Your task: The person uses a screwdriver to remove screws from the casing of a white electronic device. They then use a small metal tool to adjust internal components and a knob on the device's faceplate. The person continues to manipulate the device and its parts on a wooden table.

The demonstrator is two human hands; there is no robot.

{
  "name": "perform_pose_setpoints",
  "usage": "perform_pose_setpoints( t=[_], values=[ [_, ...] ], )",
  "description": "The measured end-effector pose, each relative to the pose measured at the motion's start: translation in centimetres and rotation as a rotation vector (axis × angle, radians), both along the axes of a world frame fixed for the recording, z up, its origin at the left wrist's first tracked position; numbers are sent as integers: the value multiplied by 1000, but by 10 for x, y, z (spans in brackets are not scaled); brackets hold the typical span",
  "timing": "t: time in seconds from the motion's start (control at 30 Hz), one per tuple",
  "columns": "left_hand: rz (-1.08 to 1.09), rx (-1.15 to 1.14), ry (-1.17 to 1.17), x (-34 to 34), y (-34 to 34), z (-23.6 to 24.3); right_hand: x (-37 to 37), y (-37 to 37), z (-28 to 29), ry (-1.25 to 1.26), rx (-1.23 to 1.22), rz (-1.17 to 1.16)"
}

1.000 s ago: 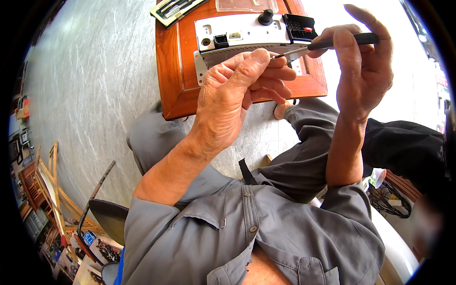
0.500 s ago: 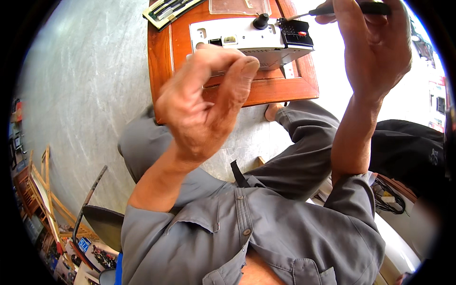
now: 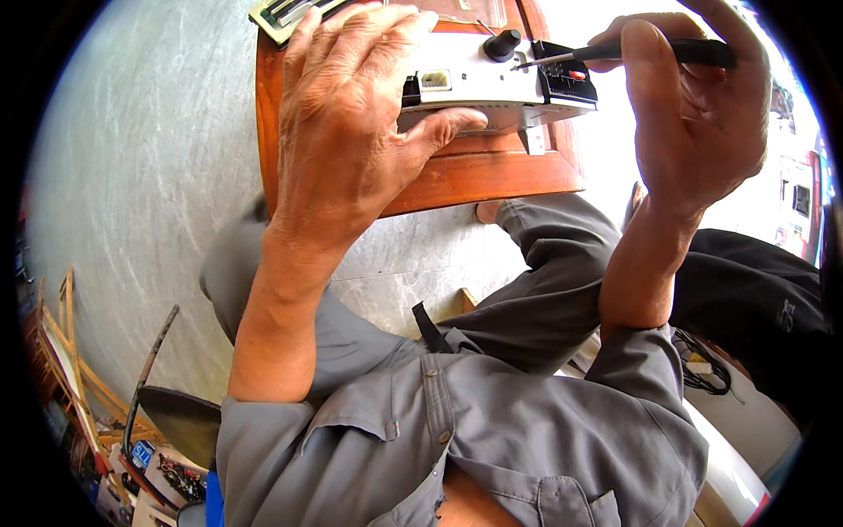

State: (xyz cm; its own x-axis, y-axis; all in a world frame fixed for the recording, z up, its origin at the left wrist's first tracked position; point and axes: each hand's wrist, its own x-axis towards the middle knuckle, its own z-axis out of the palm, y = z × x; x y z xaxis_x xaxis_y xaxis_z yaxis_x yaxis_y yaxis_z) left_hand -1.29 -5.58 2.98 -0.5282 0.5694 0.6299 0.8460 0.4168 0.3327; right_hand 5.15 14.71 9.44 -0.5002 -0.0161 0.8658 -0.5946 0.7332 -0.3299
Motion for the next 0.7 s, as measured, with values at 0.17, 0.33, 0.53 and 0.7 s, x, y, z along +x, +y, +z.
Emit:
perform_pose_setpoints(
  t=[0.17, 0.33, 0.53, 0.7],
  values=[
    [-59, 80, -155, 1, 3, -4, 6, 8, -1, -65, 89, -49],
    [-49, 85, -173, -1, -2, -13, 3, 14, -11, -59, 84, -51],
    [-49, 86, -190, 1, -2, -11, -2, 22, -14, -38, 140, -25],
    [-60, 98, -197, 1, 1, -11, 4, 12, -6, -62, 136, -79]
  ],
)
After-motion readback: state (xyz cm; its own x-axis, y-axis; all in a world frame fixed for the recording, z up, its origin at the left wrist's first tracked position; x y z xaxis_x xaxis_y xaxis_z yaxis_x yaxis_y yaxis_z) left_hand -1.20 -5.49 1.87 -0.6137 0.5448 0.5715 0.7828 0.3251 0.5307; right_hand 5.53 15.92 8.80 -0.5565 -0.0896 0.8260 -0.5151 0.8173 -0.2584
